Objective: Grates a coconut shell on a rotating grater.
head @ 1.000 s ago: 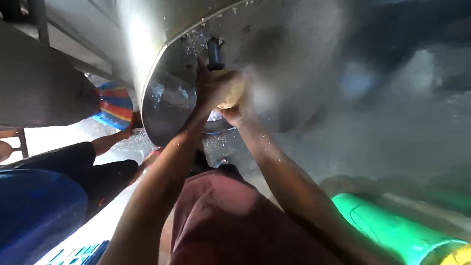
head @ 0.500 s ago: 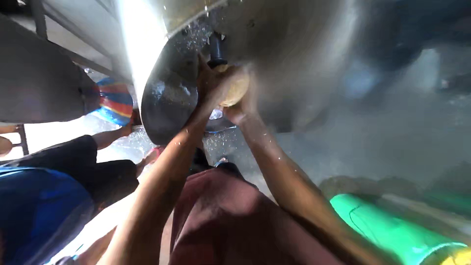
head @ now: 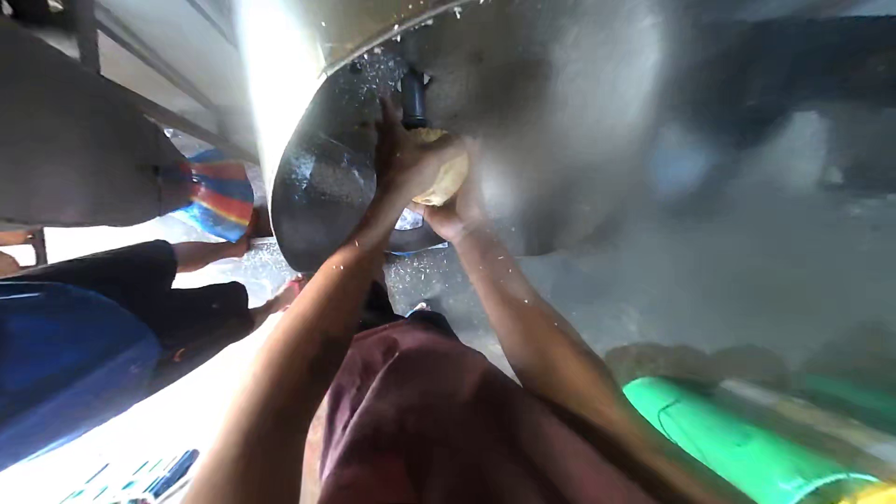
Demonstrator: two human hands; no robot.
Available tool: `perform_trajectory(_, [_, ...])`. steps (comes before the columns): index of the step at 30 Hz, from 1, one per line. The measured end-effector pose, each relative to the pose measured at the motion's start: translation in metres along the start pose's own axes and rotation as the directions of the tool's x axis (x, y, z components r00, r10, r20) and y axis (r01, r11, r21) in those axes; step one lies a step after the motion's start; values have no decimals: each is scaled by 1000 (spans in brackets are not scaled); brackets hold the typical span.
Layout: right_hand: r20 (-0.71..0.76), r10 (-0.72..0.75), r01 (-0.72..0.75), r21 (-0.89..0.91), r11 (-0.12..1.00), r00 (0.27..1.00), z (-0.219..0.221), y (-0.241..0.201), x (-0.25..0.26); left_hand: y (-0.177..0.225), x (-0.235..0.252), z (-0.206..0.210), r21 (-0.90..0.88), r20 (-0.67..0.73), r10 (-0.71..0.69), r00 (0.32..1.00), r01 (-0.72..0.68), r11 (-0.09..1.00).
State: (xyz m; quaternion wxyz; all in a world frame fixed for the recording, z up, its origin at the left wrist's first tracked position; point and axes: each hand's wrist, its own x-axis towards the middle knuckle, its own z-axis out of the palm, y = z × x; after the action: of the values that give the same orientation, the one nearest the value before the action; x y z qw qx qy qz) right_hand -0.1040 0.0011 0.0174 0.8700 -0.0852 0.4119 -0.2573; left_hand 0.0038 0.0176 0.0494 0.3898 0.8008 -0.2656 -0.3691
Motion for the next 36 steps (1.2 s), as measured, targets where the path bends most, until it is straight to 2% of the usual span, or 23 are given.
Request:
perform_trajectory(5, [36, 11, -12, 22, 1000, 999, -8, 2, -1, -19, 9, 4, -167, 44, 18, 999, -10, 986])
perform_trajectory(8, [-1, 25, -25, -43, 999, 1000, -5, -1, -4, -29, 13, 6, -271, 88, 4, 996, 20, 962])
perform_trajectory(12, [-144, 68, -98, -209, 973, 987, 8, -13, -11, -44, 18, 13, -545, 155, 30, 987, 60, 836])
perform_trajectory(17, [-220, 27, -107, -361, 926, 975, 18, -16, -13, -52, 19, 16, -671, 206, 42, 978, 110, 733])
perform_trajectory(20, [-303, -21, -121, -442, 889, 953, 24, -14, -9, -54, 19, 18, -782, 247, 90, 965, 144, 606])
perform_trajectory(22, [-306, -46, -112, -481, 869, 951, 18, -13, -4, -58, 20, 20, -824, 273, 109, 956, 174, 539])
perform_trajectory(25, [-229, -73, -61, -529, 846, 971, -7, -11, 13, -69, 26, 25, -871, 287, 188, 939, 174, 459])
perform_trajectory(27, [-265, -134, -32, -539, 842, 955, -11, -9, 19, -73, 26, 28, -882, 287, 208, 935, 174, 438])
perform_trajectory(29, [-275, -156, -18, -540, 841, 949, -6, -9, 22, -71, 26, 23, -848, 272, 196, 942, 138, 512])
perform_trajectory(31, [-239, -95, -41, -508, 860, 966, -1, -6, 12, -59, 12, 14, -722, 161, 107, 981, 43, 691])
perform_trajectory(32, [-209, -63, -43, -470, 882, 976, 3, -7, 7, -43, 0, 7, -560, 40, 70, 997, -36, 828])
perform_trajectory(33, [-169, -45, -28, -406, 913, 985, 6, -8, 4, -25, -7, 0, -326, -17, 96, 995, -96, 940])
perform_trajectory(34, [-113, -35, -5, -335, 942, 993, -1, -5, 4, -17, -10, 1, -139, -53, 116, 992, -122, 983])
perform_trajectory(36, [20, -9, 12, -165, 986, 1000, -17, -2, 3, -17, -9, 5, -1, -100, 92, 991, -92, 996])
